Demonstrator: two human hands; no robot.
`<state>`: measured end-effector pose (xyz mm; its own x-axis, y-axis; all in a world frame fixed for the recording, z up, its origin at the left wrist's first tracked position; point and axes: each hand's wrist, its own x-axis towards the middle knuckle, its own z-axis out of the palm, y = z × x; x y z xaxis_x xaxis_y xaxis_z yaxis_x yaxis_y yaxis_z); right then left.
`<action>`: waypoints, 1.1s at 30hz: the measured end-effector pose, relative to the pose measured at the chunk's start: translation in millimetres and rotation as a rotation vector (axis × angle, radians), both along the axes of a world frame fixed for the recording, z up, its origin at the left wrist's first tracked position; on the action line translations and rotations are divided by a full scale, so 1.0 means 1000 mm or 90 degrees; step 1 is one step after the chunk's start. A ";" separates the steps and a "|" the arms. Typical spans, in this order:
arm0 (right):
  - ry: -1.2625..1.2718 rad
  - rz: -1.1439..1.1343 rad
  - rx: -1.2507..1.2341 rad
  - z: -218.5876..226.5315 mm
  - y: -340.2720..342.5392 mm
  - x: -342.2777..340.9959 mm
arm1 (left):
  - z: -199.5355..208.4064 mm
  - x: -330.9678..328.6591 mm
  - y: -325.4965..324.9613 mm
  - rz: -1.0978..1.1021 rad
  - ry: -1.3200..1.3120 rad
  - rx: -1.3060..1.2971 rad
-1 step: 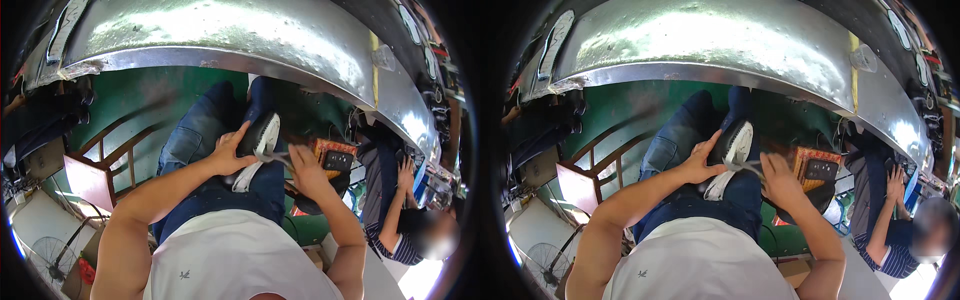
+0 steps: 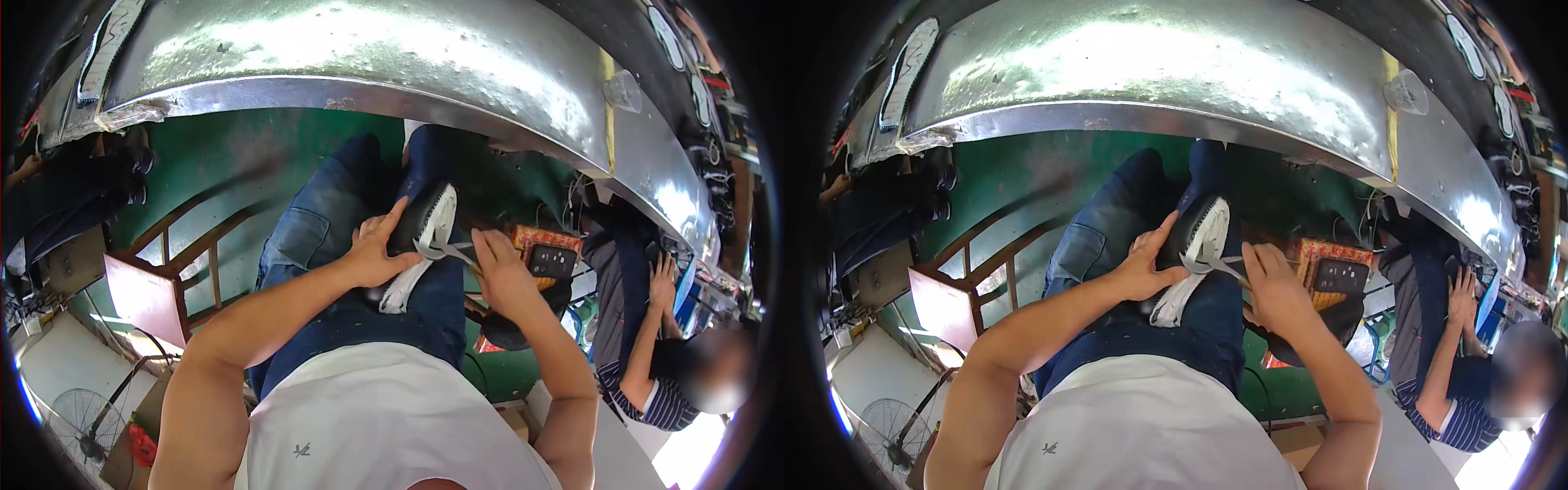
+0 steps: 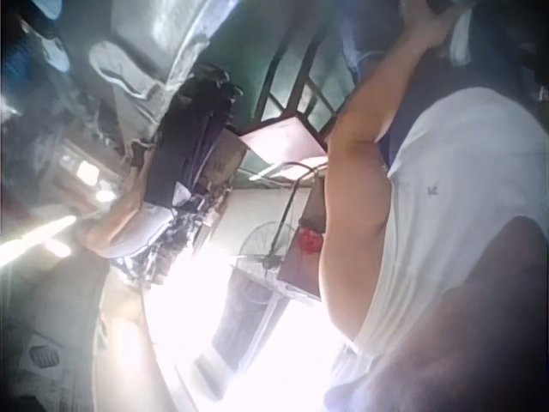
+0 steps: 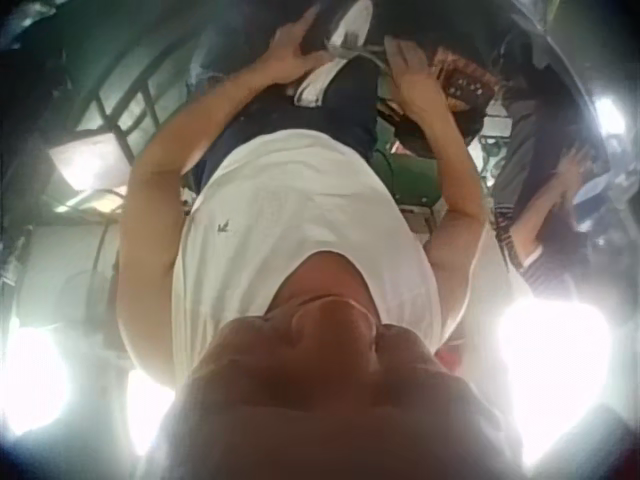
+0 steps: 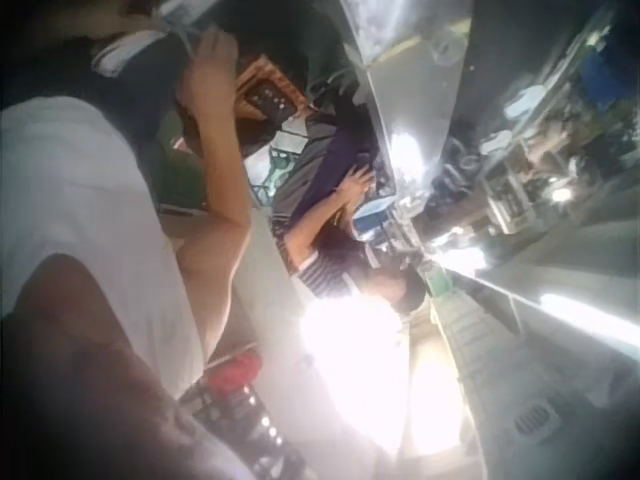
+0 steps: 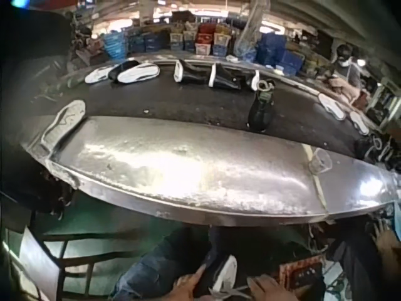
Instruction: Manually shaping and trimming the edges of shoe soles using pliers and a small knife.
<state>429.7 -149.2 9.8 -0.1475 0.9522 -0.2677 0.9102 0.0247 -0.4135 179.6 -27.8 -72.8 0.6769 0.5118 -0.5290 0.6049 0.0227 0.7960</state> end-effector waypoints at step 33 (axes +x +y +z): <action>0.296 -0.283 -0.202 -0.013 0.010 -0.015 | 0.028 0.014 -0.022 -0.155 0.024 0.204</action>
